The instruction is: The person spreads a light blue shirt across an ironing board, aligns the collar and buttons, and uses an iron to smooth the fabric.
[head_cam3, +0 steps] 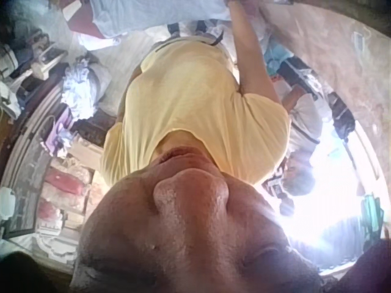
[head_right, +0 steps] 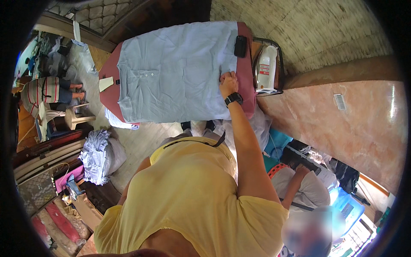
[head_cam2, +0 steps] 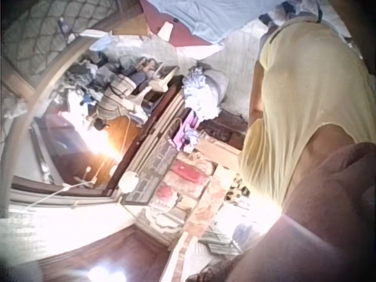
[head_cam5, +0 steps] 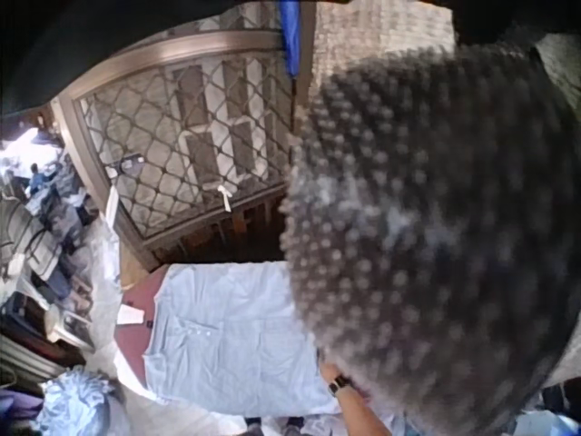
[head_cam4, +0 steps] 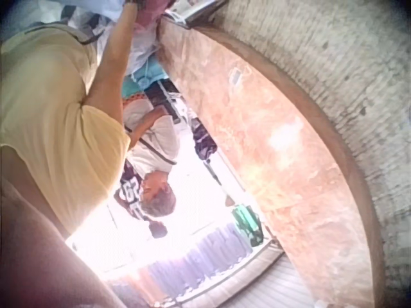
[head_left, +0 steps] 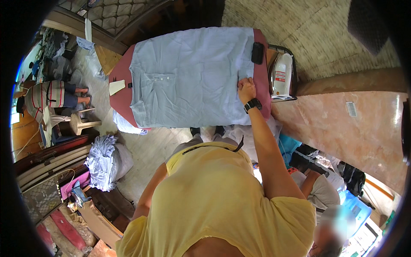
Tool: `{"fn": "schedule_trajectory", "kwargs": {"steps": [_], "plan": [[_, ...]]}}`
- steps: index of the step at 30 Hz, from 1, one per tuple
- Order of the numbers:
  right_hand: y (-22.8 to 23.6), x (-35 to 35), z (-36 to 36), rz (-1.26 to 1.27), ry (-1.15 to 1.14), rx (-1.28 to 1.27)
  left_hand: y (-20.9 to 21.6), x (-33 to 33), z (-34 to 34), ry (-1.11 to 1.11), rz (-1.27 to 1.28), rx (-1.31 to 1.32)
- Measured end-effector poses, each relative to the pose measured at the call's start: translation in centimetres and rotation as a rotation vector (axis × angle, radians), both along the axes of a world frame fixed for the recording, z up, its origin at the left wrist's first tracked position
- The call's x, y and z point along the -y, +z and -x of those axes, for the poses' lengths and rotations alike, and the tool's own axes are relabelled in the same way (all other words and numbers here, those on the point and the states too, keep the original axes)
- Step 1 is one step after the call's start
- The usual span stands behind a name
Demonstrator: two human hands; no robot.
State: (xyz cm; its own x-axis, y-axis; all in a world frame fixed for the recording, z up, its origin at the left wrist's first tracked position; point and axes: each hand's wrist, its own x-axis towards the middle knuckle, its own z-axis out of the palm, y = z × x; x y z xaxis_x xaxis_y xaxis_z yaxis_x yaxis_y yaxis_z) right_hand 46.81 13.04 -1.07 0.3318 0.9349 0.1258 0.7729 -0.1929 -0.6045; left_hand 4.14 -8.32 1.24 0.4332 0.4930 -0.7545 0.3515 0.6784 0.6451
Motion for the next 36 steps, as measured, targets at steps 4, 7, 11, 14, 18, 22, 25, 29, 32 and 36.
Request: {"fn": "schedule_trajectory", "kwargs": {"steps": [4,7,11,14,18,22,25,29,32,36], "plan": [[-0.1,0.7,-0.8,-0.102,0.041,-0.091,-0.2,0.3,0.1,0.020,-0.011,0.006],[0.6,1.2,-0.5,-0.178,0.056,-0.168,-0.1,1.2,0.3,0.034,-0.016,0.004],[0.7,2.1,-1.6,-0.356,0.055,-0.140,0.7,2.1,2.8,-0.041,-0.015,-0.023],[1.5,2.8,-1.8,-0.276,-0.002,-0.221,2.9,3.1,6.8,-0.216,0.002,-0.081],[1.3,3.5,-3.1,-0.284,0.008,-0.220,7.0,-2.9,8.2,-0.562,-0.296,-0.396],[0.1,3.7,-3.4,-0.294,-0.038,-0.247,10.0,-15.3,-6.0,-0.050,-1.074,-0.346],[0.5,3.5,-3.7,-0.296,0.000,-0.227,9.5,-21.1,-18.0,-0.152,-1.372,0.004],[1.7,2.4,-2.6,-0.283,0.105,-0.085,2.4,-24.9,-26.6,-0.546,-1.498,0.007],[0.7,2.6,-4.2,-0.238,0.153,-0.046,-0.8,-25.5,-29.2,-0.703,-1.506,-0.253],[1.4,3.2,-4.1,-0.219,0.204,-0.087,0.6,-24.7,-29.3,-0.841,-1.517,-0.402]]}}
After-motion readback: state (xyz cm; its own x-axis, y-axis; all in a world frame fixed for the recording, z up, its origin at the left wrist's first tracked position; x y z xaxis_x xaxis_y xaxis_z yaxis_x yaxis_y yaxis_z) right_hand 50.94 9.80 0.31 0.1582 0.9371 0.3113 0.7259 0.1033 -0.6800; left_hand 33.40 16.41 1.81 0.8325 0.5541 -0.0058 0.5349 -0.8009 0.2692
